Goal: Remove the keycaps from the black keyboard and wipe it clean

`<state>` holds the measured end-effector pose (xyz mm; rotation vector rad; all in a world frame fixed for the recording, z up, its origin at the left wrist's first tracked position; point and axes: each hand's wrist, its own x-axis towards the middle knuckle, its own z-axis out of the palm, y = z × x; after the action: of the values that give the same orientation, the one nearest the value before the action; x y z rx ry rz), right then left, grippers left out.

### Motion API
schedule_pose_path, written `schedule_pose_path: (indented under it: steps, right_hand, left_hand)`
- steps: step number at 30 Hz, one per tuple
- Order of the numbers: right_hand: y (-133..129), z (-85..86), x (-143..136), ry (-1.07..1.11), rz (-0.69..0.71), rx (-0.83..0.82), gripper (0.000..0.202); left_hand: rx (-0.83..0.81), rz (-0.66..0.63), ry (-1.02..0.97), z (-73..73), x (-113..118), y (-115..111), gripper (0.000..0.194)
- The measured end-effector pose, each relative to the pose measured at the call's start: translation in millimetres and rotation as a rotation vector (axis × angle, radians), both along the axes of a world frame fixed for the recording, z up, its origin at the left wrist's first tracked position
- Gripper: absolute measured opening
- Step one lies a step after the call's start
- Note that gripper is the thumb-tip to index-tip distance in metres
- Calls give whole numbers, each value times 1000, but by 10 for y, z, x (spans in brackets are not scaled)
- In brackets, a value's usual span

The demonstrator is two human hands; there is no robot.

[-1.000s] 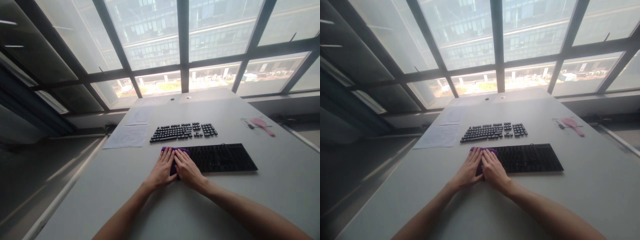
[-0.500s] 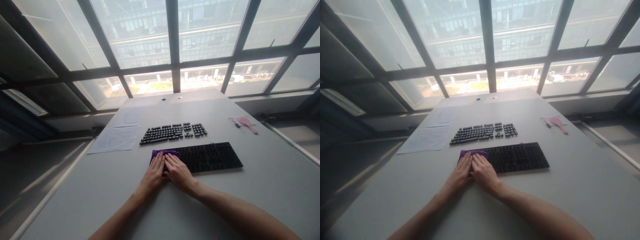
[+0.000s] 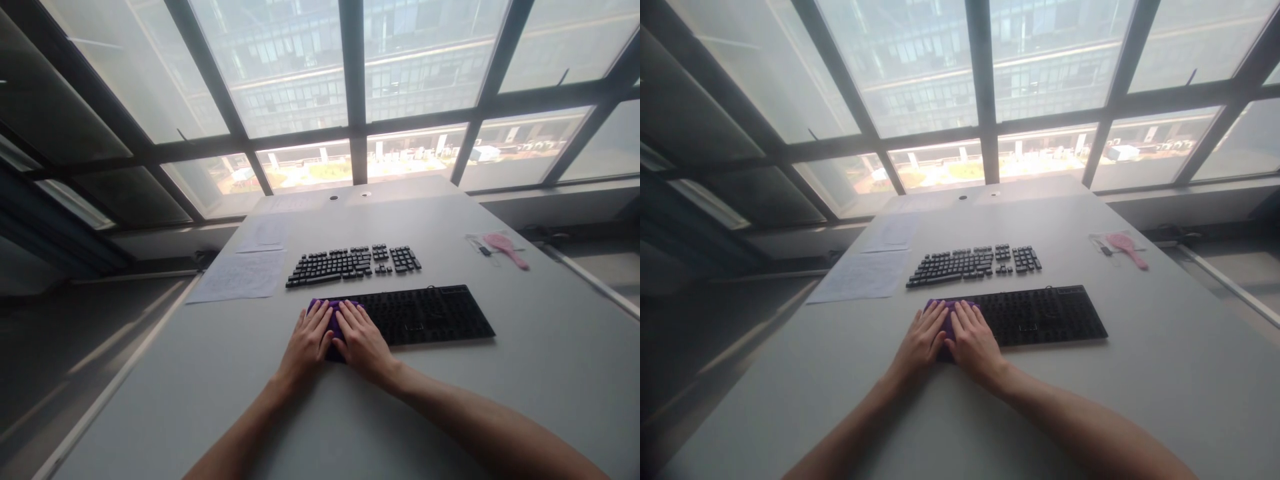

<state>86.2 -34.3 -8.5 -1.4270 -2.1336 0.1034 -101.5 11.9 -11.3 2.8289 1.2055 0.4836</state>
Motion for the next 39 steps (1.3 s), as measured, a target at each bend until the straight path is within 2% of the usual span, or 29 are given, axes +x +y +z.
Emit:
schedule_pose_path:
  steps: [3, 8, 12, 16, 19, 24, 27, 29, 31, 35, 39]
  right_hand:
    - [-15, -15, -17, -32, -8, -26, 60]
    - [-51, 2, -11, -77, 3, -55, 70]
    - [-45, 33, 25, -115, 42, -67, 75]
    - [-26, 8, 23, -137, 49, -66, 74]
    - [-19, -36, 2, -143, 53, -49, 67]
    - [-22, -48, -3, -109, 74, -32, 49]
    - [-41, -15, 2, -70, 73, -26, 40]
    - [-61, 11, 3, -48, 70, -20, 43]
    - [-79, 30, 0, -36, 76, -15, 53]
    - [-83, 23, -10, -52, 85, -35, 71]
    - [-57, -28, -19, -91, 87, -38, 66]
  left_hand:
    - [-14, 6, 24, -29, 21, 29, 61]
    - [-82, -166, 86, 78, -88, 72, 83]
    - [-84, -217, 90, 75, -163, 86, 87]
    - [-32, -216, 49, -47, -180, 63, 82]
    - [-10, -224, 12, -76, -196, 52, 75]
    - [-19, -244, -57, 37, -231, 78, 59]
    - [-27, -187, -112, 106, -228, 75, 40]
    - [-17, -154, -140, 130, -216, 61, 37]
    - [-28, -167, -114, 138, -204, 44, 47]
    - [-105, -230, -29, 118, -201, 27, 81]
    - [-124, -254, -32, 55, -239, 75, 84]
